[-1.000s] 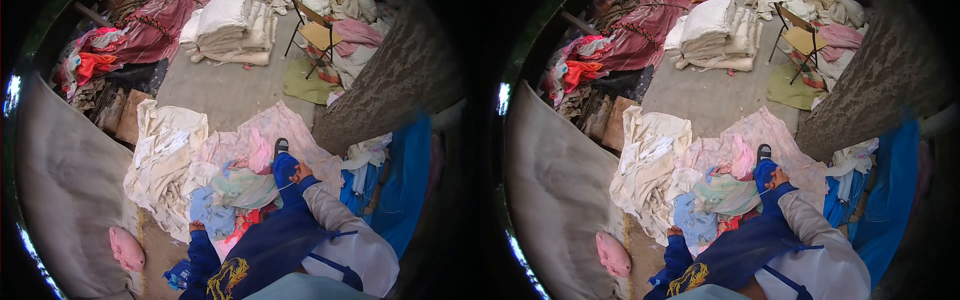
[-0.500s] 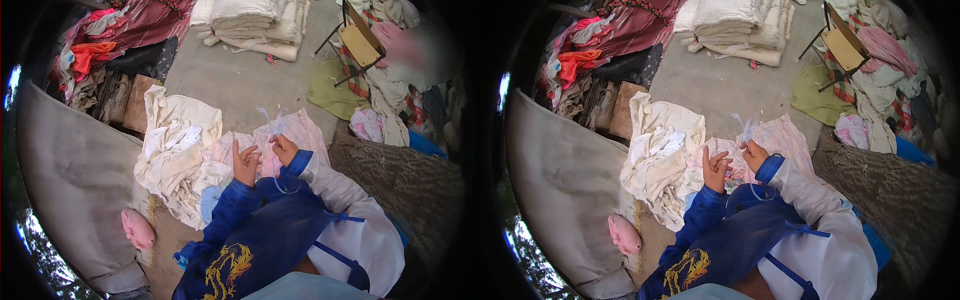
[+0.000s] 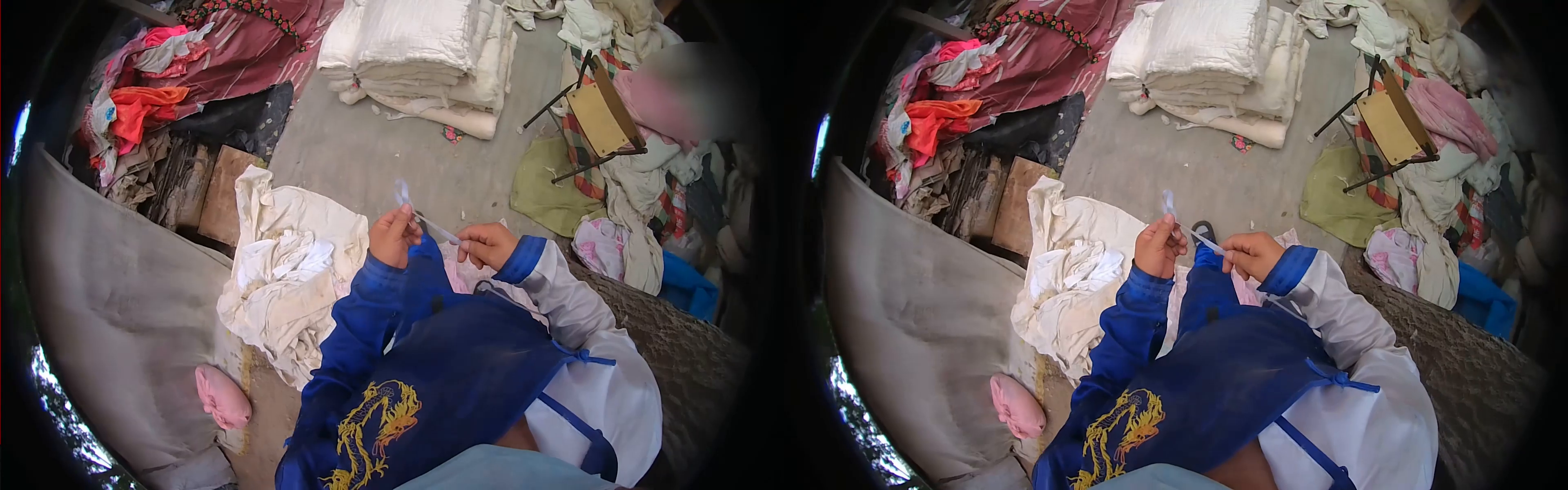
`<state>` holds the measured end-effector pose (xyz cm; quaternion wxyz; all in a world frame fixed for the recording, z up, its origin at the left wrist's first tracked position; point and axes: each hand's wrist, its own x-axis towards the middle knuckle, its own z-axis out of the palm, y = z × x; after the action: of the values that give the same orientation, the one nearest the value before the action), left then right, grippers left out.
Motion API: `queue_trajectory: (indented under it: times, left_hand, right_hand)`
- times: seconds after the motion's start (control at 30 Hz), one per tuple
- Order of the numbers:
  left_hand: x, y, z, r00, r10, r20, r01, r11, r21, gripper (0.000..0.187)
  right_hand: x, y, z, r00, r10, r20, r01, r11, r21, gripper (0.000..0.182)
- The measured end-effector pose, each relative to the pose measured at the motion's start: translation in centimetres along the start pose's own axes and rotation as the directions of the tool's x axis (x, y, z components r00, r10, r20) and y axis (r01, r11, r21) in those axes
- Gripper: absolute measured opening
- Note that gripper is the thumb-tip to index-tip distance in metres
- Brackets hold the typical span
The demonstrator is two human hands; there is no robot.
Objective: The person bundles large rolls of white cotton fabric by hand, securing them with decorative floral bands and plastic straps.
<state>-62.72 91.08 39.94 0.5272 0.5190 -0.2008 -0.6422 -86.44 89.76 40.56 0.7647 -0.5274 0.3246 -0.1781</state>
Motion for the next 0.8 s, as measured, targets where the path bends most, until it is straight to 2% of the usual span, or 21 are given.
queue_trajectory:
  times: [0.07,0.13,0.17,0.2,0.23,0.27,0.3,0.33,0.37,0.47,0.57,0.67,0.77,0.8]
  left_hand:
    - [3.7,1.1,-1.1,0.996,-0.069,0.048,0.071,0.997,-0.043,0.03]
    - [8.0,3.1,-2.3,0.992,-0.095,0.081,0.092,0.995,0.04,0.026]
    - [9.9,4.3,-2.9,0.99,-0.112,0.09,0.105,0.991,0.077,0.025]
    - [10.8,6.1,-2.8,0.997,0.083,0.005,-0.079,0.928,0.364,0.022]
    - [10.7,8.4,-2.1,0.957,0.287,-0.027,-0.208,0.751,0.627,0.019]
    - [11.1,10.3,-2.1,0.875,0.484,0.009,-0.274,0.48,0.833,0.018]
    - [12.5,11.7,-2.9,0.763,0.608,0.219,-0.482,0.31,0.82,0.019]
    - [13.9,12.6,-3.9,0.597,0.687,0.414,-0.649,0.111,0.752,0.023]
    - [15.0,13.4,-4.8,0.404,0.709,0.579,-0.757,-0.097,0.646,0.028]
    - [17.6,15.7,-5.7,0.418,0.666,0.618,-0.749,-0.132,0.65,0.039]
    - [20.3,16.6,-6.6,0.447,0.655,0.609,-0.769,-0.067,0.636,0.04]
    - [22.4,17.8,-6.4,0.535,0.612,0.582,-0.801,0.149,0.58,0.041]
    - [24.6,18.9,-6.1,0.638,0.474,0.607,-0.77,0.372,0.518,0.035]
    - [25.1,19.4,-5.8,0.71,0.427,0.56,-0.703,0.488,0.518,0.034]
  right_hand:
    - [2.8,-1.6,-0.4,0.999,-0.033,-0.01,0.034,0.999,0.022,0.018]
    - [6.5,-3.2,-1.1,0.998,-0.069,-0.003,0.069,0.996,0.064,0.018]
    - [8.6,-4.2,-1.0,0.995,-0.077,-0.06,0.08,0.995,0.066,0.017]
    - [10.6,-5.2,-0.5,0.991,-0.076,-0.112,0.084,0.994,0.069,0.017]
    - [12.3,-6.1,0.0,0.985,-0.067,-0.156,0.08,0.994,0.076,0.016]
    - [14.1,-6.2,0.4,0.976,-0.084,-0.201,0.083,0.996,-0.013,0.016]
    - [16.6,-5.8,0.3,0.962,-0.121,-0.244,0.096,0.989,-0.114,0.016]
    - [18.7,-6.4,0.1,0.946,-0.165,-0.28,0.105,0.971,-0.216,0.015]
    - [20.4,-7.1,0.1,0.931,-0.176,-0.321,0.106,0.968,-0.226,0.014]
    - [24.3,-11.4,0.0,0.921,-0.144,-0.363,-0.002,0.928,-0.372,0.014]
    - [27.4,-13.4,-0.7,0.942,-0.199,-0.27,0.083,0.917,-0.389,0.013]
    - [30.4,-13.2,-2.3,0.902,-0.402,-0.157,0.263,0.8,-0.539,0.014]
    - [32.8,-13.9,-3.8,0.829,-0.552,-0.087,0.412,0.709,-0.573,0.016]
    - [33.5,-14.6,-4.6,0.87,-0.487,-0.072,0.388,0.768,-0.511,0.017]
